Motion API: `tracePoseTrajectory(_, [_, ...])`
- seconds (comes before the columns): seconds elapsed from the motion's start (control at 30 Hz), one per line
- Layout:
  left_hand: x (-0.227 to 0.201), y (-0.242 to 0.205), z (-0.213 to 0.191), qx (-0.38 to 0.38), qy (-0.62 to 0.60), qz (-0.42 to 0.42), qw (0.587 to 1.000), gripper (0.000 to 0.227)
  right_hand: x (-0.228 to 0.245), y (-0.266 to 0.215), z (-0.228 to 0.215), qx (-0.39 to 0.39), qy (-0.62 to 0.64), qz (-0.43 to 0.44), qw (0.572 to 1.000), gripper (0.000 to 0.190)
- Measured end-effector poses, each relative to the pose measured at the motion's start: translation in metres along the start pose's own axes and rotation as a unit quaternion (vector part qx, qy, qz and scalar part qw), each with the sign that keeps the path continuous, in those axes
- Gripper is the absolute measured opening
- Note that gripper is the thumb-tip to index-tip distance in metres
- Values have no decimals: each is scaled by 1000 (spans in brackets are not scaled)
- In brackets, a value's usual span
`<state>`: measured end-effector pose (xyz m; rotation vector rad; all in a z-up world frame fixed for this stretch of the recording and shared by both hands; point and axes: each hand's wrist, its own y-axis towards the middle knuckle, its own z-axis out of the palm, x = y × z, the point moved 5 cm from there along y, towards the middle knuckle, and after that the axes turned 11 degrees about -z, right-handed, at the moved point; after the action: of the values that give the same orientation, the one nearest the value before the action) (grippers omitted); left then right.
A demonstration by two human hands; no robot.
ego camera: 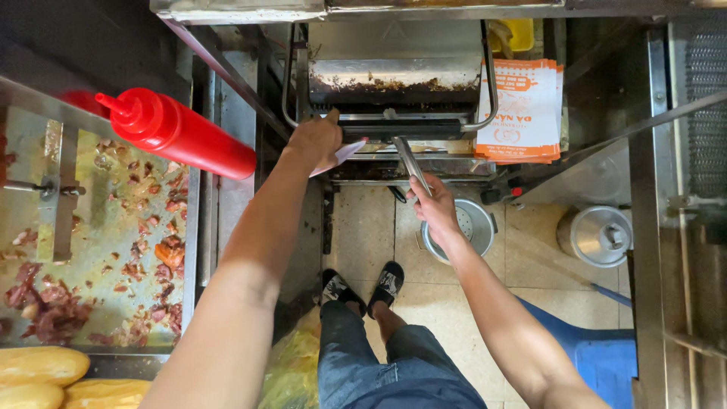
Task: The person assembles a sandwich by filling a sliced baguette with pâté, cucumber, meat, and pickled vegetables, then wraps it in paper and hands it to a customer. They then slice a block of Vietnamese pork sausage on a cutting board.
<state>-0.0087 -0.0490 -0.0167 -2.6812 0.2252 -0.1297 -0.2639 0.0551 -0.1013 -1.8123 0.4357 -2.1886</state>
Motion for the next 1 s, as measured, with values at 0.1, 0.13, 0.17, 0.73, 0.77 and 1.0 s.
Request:
tracePoseTrajectory(0.1, [1,-5,-18,-25,15,42,999,35,7,-1,-7,-4,15,-24,1000,32])
tracePoseTrajectory(0.13, [5,-3,-30,-31,21,51,998,34,10,4,-9,-5,24,-29,999,32])
tracePoseTrajectory(0.17, [13,-2,-41,-30,12,52,998,33,12,7,-10,-6,33,-31,999,31])
tracePoseTrajectory(0.73, [120,88,-108,-549,23,102,829,34,23,106,43,-124,-77,-101,984,34])
tracePoseTrajectory(0.77, [119,87,-108,-557,45,104,822,28,29,109,47,-126,-85,-129,980,34])
tracePoseTrajectory(1.0, [109,84,-116,-506,35,94,857,22,27,110,42,-132,-93,-104,981,34])
